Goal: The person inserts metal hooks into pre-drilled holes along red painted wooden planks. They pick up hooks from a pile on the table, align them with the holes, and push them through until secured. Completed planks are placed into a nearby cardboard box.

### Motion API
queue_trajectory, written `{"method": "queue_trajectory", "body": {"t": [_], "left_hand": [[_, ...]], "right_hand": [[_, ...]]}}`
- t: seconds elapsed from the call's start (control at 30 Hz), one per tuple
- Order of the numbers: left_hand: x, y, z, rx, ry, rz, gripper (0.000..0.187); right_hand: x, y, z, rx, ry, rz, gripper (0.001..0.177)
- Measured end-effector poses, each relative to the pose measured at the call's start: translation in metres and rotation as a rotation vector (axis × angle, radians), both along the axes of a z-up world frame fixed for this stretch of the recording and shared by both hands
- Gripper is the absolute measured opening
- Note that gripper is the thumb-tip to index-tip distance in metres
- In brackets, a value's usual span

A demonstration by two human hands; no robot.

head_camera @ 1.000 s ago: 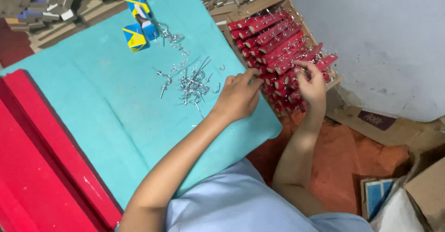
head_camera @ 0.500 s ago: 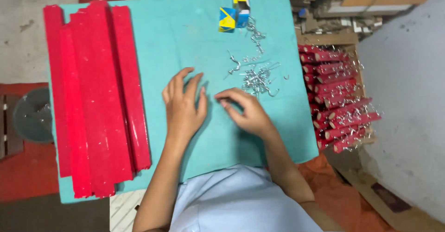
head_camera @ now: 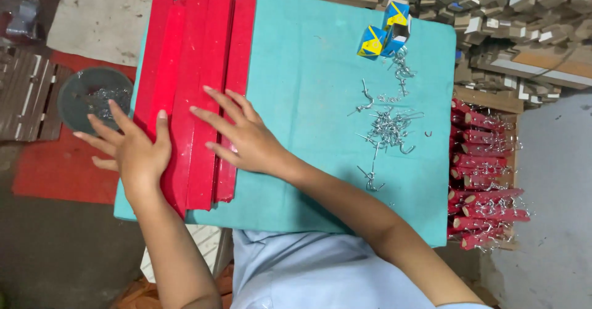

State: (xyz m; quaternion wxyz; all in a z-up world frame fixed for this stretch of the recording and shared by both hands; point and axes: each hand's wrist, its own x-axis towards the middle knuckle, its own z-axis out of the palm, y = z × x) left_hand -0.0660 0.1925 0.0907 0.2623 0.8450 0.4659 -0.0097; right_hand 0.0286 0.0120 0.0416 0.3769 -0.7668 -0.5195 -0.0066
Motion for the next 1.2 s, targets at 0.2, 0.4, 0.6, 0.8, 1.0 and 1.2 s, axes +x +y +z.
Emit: {"method": "queue_trajectory", "body": {"t": [0.2, 0.4, 0.6, 0.8, 1.0, 1.2], "left_hand": [[-0.001, 0.009, -0.045, -0.045, 0.066, -0.117, 0.071], [0.004, -0.008, -0.033, -0.040, 0.160, -0.138, 0.093], [0.006, -0.028, -0.026, -0.020, 0.115, -0.143, 0.098], [0.019, -0.101, 0.004, 0.282, -0.059, -0.396, 0.086], [0.034, -0.139, -0.020, -0.166, -0.412, -0.648, 0.060], [0.043, -0.171, -0.041, -0.400, -0.559, -0.806, 0.069]], "right_hand": [[-0.020, 0.014, -0.006, -0.168, -0.022, -0.027, 0.053], [-0.031, -0.004, -0.004, -0.243, 0.065, -0.039, 0.081], [-0.043, -0.024, -0.004, -0.281, 0.298, -0.091, 0.088], [-0.046, -0.049, -0.010, -0.367, 0.174, -0.268, 0.094], [-0.043, -0.076, -0.020, -0.343, 0.133, -0.298, 0.092], [-0.042, -0.124, -0.028, -0.505, 0.262, -0.379, 0.091]]}}
